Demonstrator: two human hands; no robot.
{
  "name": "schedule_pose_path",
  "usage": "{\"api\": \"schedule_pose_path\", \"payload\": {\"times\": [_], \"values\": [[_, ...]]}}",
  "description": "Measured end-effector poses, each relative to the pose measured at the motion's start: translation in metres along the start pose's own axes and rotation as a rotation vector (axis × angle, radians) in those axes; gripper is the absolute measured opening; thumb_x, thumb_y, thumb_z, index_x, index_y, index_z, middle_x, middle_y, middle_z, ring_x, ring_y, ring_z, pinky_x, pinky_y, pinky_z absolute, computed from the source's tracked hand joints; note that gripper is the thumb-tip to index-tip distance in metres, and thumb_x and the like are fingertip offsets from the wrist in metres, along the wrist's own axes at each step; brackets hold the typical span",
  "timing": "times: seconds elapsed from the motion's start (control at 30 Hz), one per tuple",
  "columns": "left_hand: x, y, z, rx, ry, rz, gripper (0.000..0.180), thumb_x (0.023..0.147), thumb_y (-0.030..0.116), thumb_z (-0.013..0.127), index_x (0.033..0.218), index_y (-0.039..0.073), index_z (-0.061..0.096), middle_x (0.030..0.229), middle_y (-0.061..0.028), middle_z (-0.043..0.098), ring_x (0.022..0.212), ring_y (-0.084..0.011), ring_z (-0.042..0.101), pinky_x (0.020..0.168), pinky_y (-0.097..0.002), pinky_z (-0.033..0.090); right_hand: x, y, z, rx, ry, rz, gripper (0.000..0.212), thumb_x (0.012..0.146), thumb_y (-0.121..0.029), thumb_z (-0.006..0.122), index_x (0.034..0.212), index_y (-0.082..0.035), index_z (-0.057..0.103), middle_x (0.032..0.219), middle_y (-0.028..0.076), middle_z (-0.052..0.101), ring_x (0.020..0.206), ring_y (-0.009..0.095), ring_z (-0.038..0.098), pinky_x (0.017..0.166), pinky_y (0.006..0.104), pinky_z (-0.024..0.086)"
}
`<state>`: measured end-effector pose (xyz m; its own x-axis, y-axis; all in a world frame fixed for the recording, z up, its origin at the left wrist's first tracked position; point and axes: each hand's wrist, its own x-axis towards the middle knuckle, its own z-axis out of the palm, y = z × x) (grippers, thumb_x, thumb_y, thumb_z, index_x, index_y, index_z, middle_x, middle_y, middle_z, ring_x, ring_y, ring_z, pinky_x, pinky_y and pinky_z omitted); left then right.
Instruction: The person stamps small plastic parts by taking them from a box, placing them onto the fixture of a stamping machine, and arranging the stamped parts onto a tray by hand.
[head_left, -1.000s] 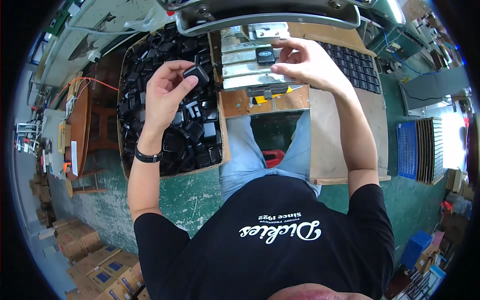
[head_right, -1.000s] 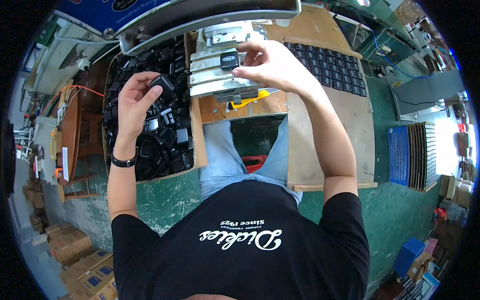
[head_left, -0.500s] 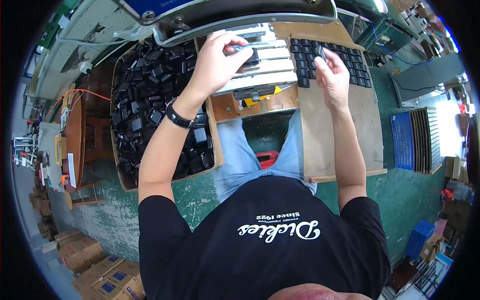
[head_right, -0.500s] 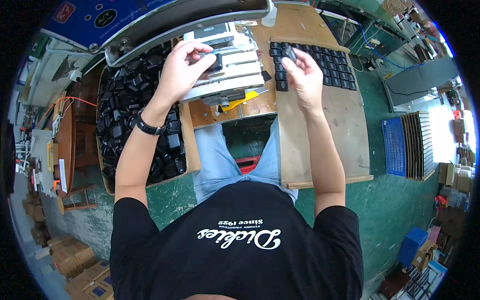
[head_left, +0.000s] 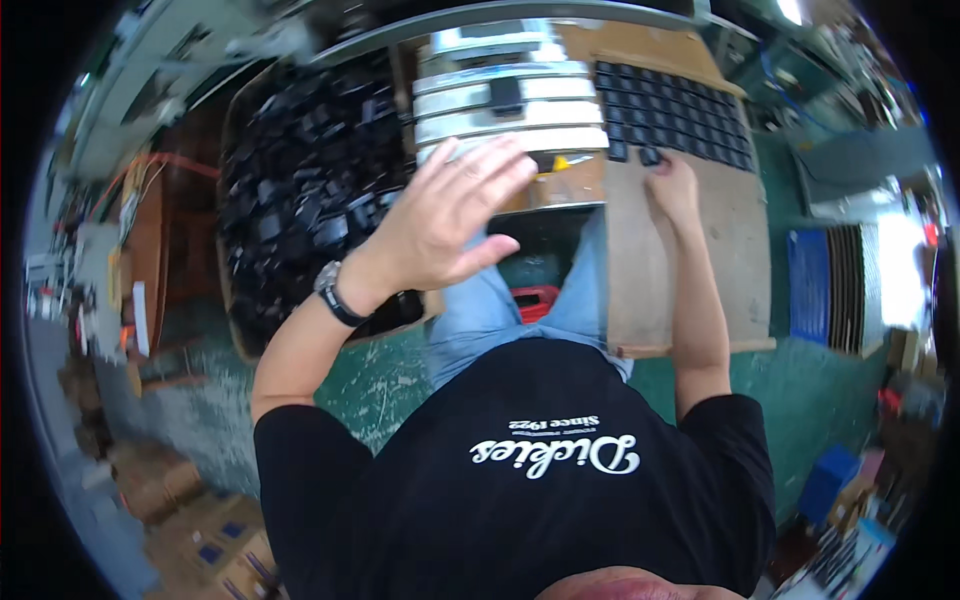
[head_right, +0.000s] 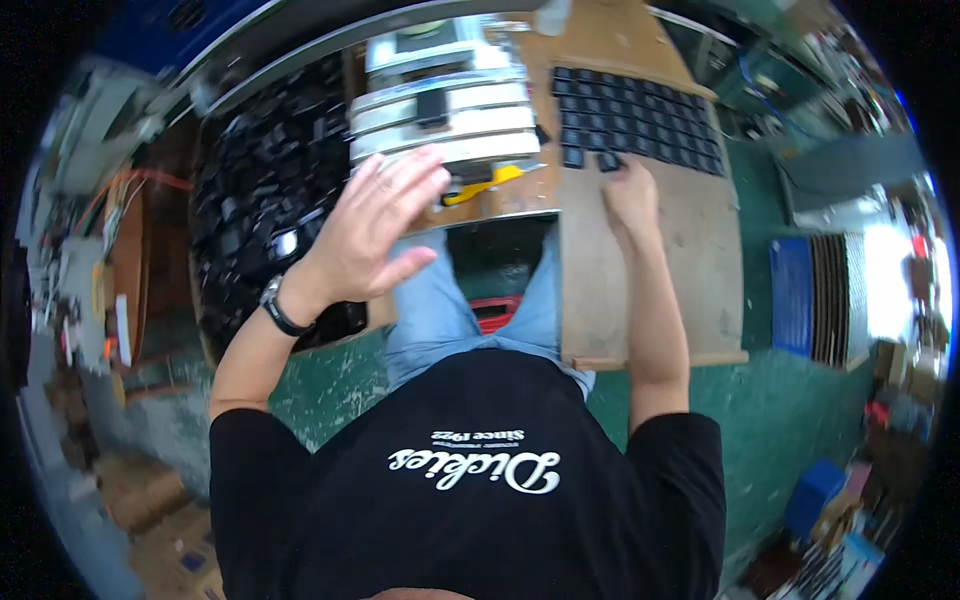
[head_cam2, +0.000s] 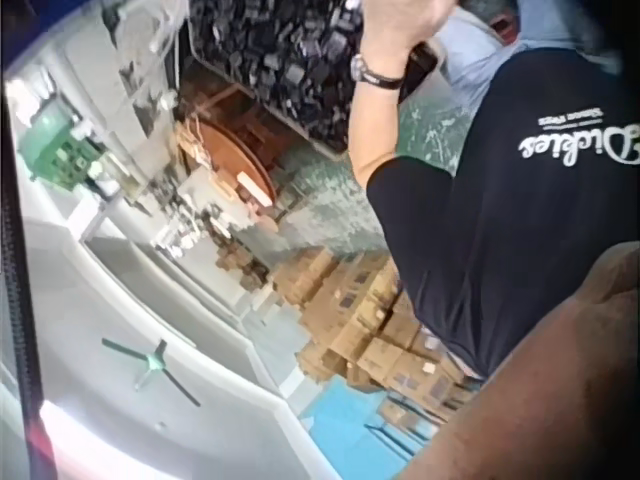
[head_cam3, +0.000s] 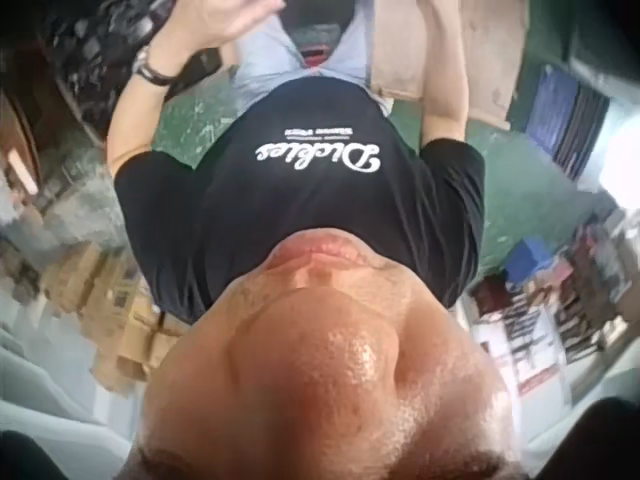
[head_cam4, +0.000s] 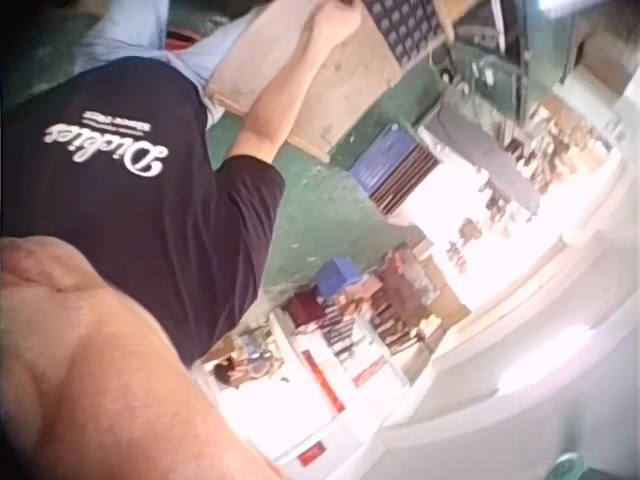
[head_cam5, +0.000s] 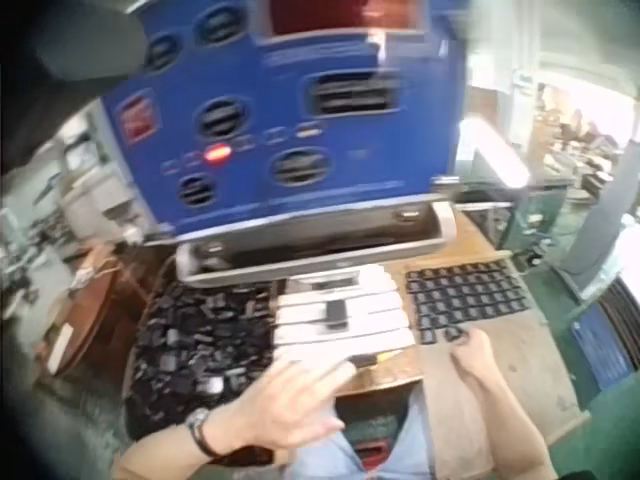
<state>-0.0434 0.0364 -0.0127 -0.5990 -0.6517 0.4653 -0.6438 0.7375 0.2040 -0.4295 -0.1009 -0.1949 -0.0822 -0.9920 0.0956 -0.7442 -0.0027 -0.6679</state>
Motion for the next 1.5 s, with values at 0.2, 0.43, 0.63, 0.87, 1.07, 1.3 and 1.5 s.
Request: {"api": "schedule_pose_path", "payload": {"times": [0.2, 0.43, 0.63, 0.87, 1.07, 1.3, 1.5], "values": [[-0.061, -0.029, -0.035, -0.061, 0.12, -0.347, 0.024, 0.102, 0.018, 0.069, 0.121, 0.006, 0.076, 0.128, -0.0118, 0.074, 0.116, -0.0301, 0.069, 0.101, -0.0403, 0.052, -0.002, -0.007, 0.001, -0.15, 0.016, 0.069, 0.041, 0.094, -0.021, 0.063, 0.129, -0.003, 0.077, 0.104, 0.015, 0.081, 0.096, 0.035, 0.075, 0.088, 0.0427, 0.059], [-0.073, -0.11, -0.036, 0.286, 0.048, -0.486, 0.015, 0.092, 0.008, 0.072, 0.104, 0.005, 0.078, 0.104, -0.0083, 0.073, 0.097, -0.0305, 0.067, 0.09, -0.0371, 0.054, -0.009, -0.008, 0.005, -0.111, 0.065, 0.038, 0.043, 0.095, -0.021, 0.067, 0.131, 0.0, 0.074, 0.093, 0.011, 0.076, 0.086, 0.027, 0.071, 0.084, 0.0375, 0.058], [-0.077, -0.118, -0.034, 0.42, -0.179, -0.452, 0.02, 0.09, 0.007, 0.073, 0.109, 0.004, 0.077, 0.104, -0.0079, 0.072, 0.095, -0.0292, 0.067, 0.089, -0.0365, 0.054, -0.013, -0.001, -0.01, 0.129, 0.016, 0.093, 0.04, 0.095, -0.017, 0.071, 0.13, 0.003, 0.072, 0.086, 0.005, 0.068, 0.078, 0.018, 0.063, 0.079, 0.0295, 0.055], [-0.11, -0.078, -0.079, -0.36, 0.135, -0.766, 0.024, 0.097, 0.001, 0.068, 0.121, 0.001, 0.072, 0.11, -0.0061, 0.071, 0.09, -0.0184, 0.066, 0.081, -0.0302, 0.054, -0.016, -0.059, -0.049, 0.421, 0.011, -0.084, 0.034, 0.104, -0.012, 0.07, 0.135, 0.002, 0.071, 0.092, 0.001, 0.066, 0.071, 0.008, 0.054, 0.065, 0.0202, 0.047], [-0.086, -0.049, -0.082, -0.761, 0.471, -0.759, 0.026, 0.102, -0.001, 0.065, 0.128, -0.001, 0.069, 0.112, -0.0062, 0.071, 0.088, -0.012, 0.062, 0.077, -0.0239, 0.051, -0.026, -0.196, -0.068, 0.693, -0.253, -0.364, 0.036, 0.1, -0.013, 0.077, 0.134, -0.002, 0.074, 0.094, 0.003, 0.069, 0.077, 0.009, 0.06, 0.068, 0.0203, 0.049], [-0.04, -0.05, -0.066, -0.911, 0.403, -0.722, 0.033, 0.101, 0.001, 0.071, 0.134, -0.001, 0.068, 0.104, -0.0044, 0.072, 0.082, -0.0102, 0.06, 0.077, -0.0217, 0.051, -0.005, -0.258, -0.048, 0.127, -0.429, -0.582, 0.056, 0.093, -0.037, 0.084, 0.135, -0.002, 0.073, 0.1, 0.012, 0.074, 0.083, 0.018, 0.067, 0.071, 0.0276, 0.055], [0.018, -0.056, -0.036, -0.856, 0.324, -0.577, 0.026, 0.1, 0.003, 0.075, 0.125, 0.001, 0.076, 0.1, -0.0023, 0.072, 0.079, -0.0079, 0.058, 0.069, -0.0216, 0.049, -0.005, -0.246, -0.032, 0.486, -0.331, -0.626, 0.056, 0.092, -0.027, 0.088, 0.138, 0.001, 0.069, 0.107, 0.013, 0.075, 0.087, 0.017, 0.069, 0.074, 0.0292, 0.058]]}}
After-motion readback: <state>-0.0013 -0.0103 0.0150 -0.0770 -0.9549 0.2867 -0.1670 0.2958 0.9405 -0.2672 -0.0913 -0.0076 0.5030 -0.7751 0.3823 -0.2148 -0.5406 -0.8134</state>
